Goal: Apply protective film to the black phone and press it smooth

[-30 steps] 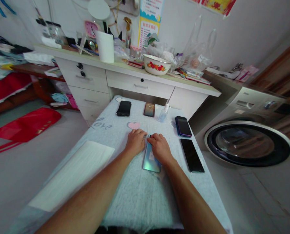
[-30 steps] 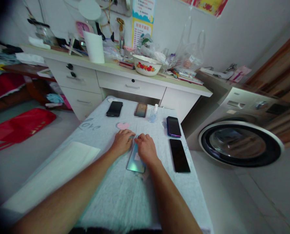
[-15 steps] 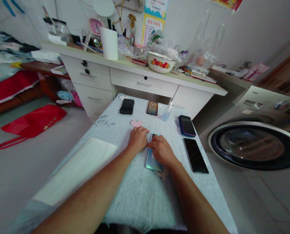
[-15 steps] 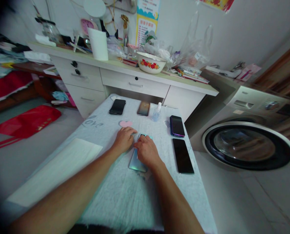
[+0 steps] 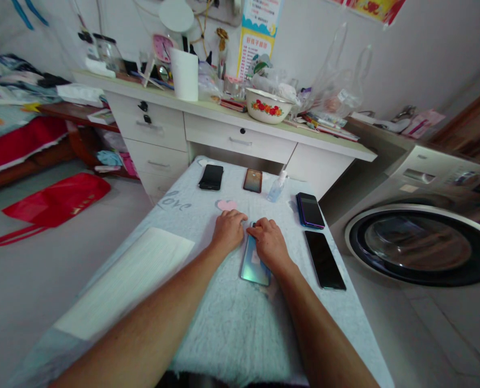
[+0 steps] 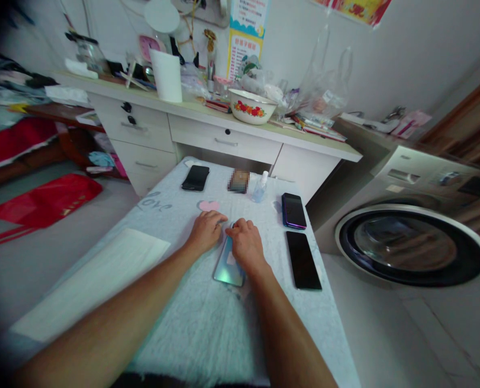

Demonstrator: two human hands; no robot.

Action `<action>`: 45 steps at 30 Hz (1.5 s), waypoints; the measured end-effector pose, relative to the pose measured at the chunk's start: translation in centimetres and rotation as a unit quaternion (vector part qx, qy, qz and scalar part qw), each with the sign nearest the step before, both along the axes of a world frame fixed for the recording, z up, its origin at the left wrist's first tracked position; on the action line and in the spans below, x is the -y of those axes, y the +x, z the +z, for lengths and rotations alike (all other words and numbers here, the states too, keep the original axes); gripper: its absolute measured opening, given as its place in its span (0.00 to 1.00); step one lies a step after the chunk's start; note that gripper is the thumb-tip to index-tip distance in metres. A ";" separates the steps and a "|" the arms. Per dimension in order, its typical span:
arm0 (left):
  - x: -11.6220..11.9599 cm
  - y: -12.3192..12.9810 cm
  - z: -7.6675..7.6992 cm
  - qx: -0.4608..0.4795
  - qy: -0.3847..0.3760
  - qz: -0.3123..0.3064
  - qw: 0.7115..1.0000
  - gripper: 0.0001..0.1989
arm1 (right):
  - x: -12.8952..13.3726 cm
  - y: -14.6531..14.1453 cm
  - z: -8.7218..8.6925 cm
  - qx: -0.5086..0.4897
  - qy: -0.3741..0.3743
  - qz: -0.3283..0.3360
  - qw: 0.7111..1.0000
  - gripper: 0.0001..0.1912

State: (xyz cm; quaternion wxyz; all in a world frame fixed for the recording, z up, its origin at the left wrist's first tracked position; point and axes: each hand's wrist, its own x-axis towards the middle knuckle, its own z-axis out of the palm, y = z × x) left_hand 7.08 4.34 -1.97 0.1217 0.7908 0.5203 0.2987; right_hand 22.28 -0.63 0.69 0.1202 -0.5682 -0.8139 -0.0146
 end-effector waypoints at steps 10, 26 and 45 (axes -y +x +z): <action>0.0 0.0 0.0 -0.007 -0.010 -0.005 1.000 0.16 | 0.2 -0.2 0.4 0.011 -0.027 -0.032 0.999 0.18; 0.0 0.1 0.1 0.008 -0.009 -0.012 1.000 0.10 | 2.4 0.2 1.8 -0.053 -0.071 0.116 0.989 0.19; 0.2 -0.1 0.5 0.012 -0.021 -0.032 0.999 0.09 | 2.6 -0.1 1.4 -0.038 -0.047 0.100 0.993 0.15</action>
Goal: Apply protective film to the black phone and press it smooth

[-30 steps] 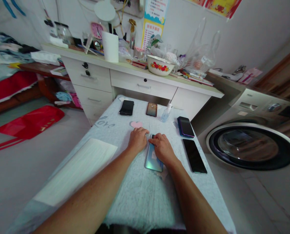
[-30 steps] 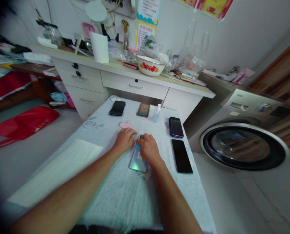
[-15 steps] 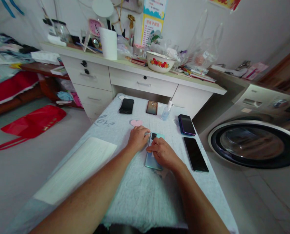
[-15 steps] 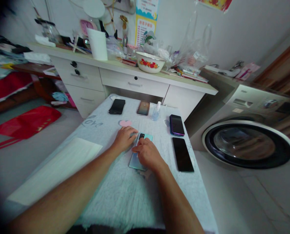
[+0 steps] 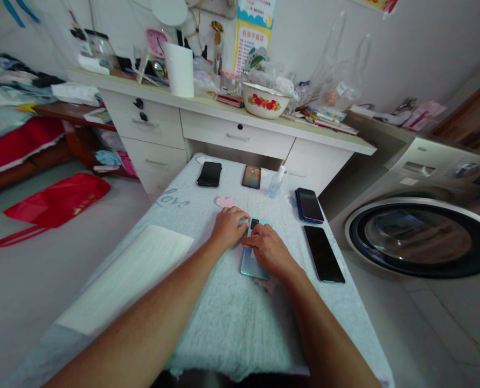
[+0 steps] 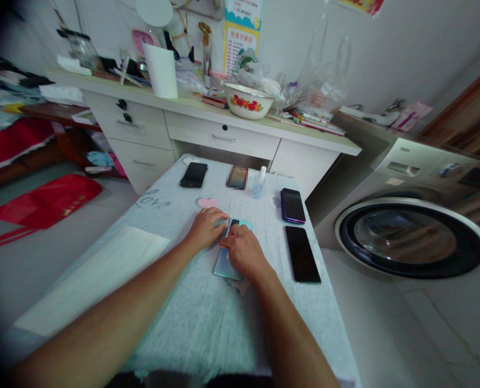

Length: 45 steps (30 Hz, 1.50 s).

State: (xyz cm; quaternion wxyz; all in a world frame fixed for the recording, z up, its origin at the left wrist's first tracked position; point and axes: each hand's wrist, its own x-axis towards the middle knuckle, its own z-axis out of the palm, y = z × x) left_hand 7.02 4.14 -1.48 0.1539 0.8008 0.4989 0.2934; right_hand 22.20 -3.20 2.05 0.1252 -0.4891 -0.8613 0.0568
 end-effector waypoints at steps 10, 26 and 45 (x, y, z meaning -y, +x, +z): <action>-0.1 -0.1 0.0 0.000 -0.002 -0.003 1.000 0.10 | 0.9 0.1 0.7 -0.022 -0.045 0.072 0.996 0.17; -0.2 0.0 -0.3 -0.006 -0.003 -0.004 1.000 0.11 | 1.2 0.0 0.2 -0.071 -0.062 0.117 0.989 0.17; -0.2 0.1 -0.1 -0.016 0.001 -0.003 1.000 0.13 | -1.9 -0.4 -1.4 0.007 0.028 -0.106 0.994 0.16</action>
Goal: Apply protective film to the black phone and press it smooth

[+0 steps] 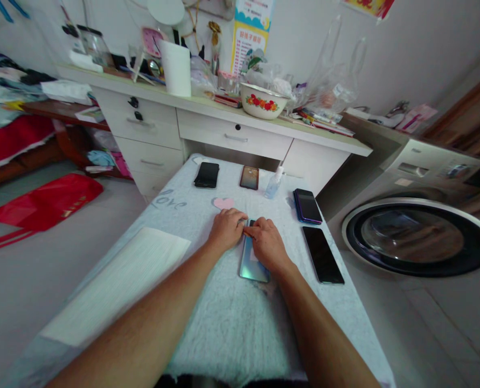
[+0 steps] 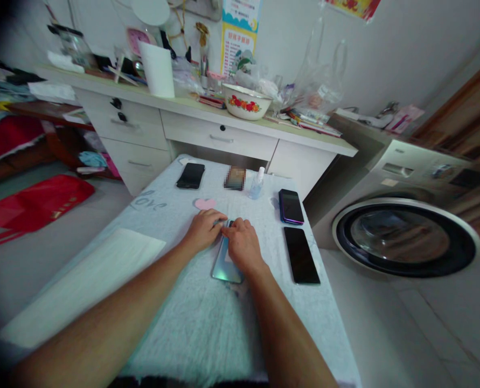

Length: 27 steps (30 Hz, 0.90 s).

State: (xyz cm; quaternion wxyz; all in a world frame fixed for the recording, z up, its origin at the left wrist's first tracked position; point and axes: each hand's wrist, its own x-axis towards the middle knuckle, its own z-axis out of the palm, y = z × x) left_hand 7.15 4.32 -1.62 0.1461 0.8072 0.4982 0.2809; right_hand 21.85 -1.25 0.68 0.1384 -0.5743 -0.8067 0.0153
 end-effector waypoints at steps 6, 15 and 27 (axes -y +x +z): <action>0.1 0.0 0.1 0.008 -0.007 0.007 1.000 0.12 | 0.4 0.3 0.1 -0.051 -0.010 0.032 0.998 0.17; 0.2 -0.1 0.2 0.003 -0.012 0.000 1.000 0.11 | 2.1 0.3 0.9 -0.068 -0.036 0.100 0.992 0.12; 0.1 -0.1 0.1 -0.005 -0.016 0.000 1.000 0.13 | 3.7 -0.1 2.6 0.042 -0.052 0.189 0.980 0.10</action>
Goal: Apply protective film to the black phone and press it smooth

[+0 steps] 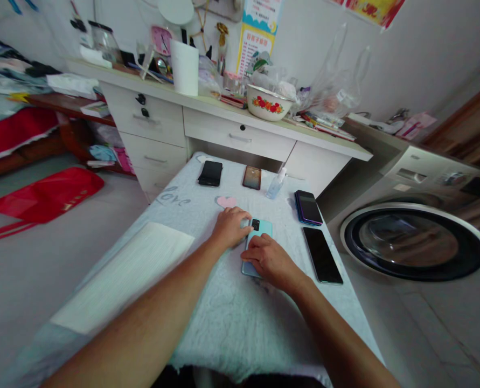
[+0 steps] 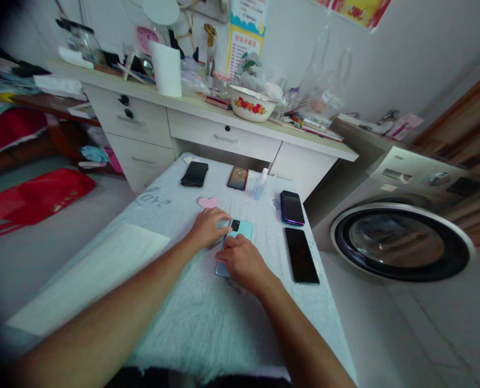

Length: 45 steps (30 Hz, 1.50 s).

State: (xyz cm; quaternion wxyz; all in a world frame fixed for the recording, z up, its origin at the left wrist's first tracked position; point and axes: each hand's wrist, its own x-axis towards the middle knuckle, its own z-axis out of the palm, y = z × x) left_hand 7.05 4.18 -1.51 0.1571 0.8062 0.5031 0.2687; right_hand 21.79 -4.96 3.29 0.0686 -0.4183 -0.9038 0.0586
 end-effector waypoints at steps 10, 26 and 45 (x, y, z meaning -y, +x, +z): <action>0.0 -0.1 0.0 0.004 -0.003 -0.007 1.000 0.12 | 0.2 1.0 -0.5 -0.132 -0.078 0.014 0.988 0.07; 0.2 -0.1 0.2 -0.005 0.005 -0.017 1.000 0.12 | -1.7 2.1 -2.7 -0.175 0.019 -0.185 0.967 0.09; 0.1 -0.2 0.1 -0.016 0.006 -0.018 1.000 0.12 | -0.3 2.7 -1.5 -0.205 -0.065 -0.109 0.971 0.10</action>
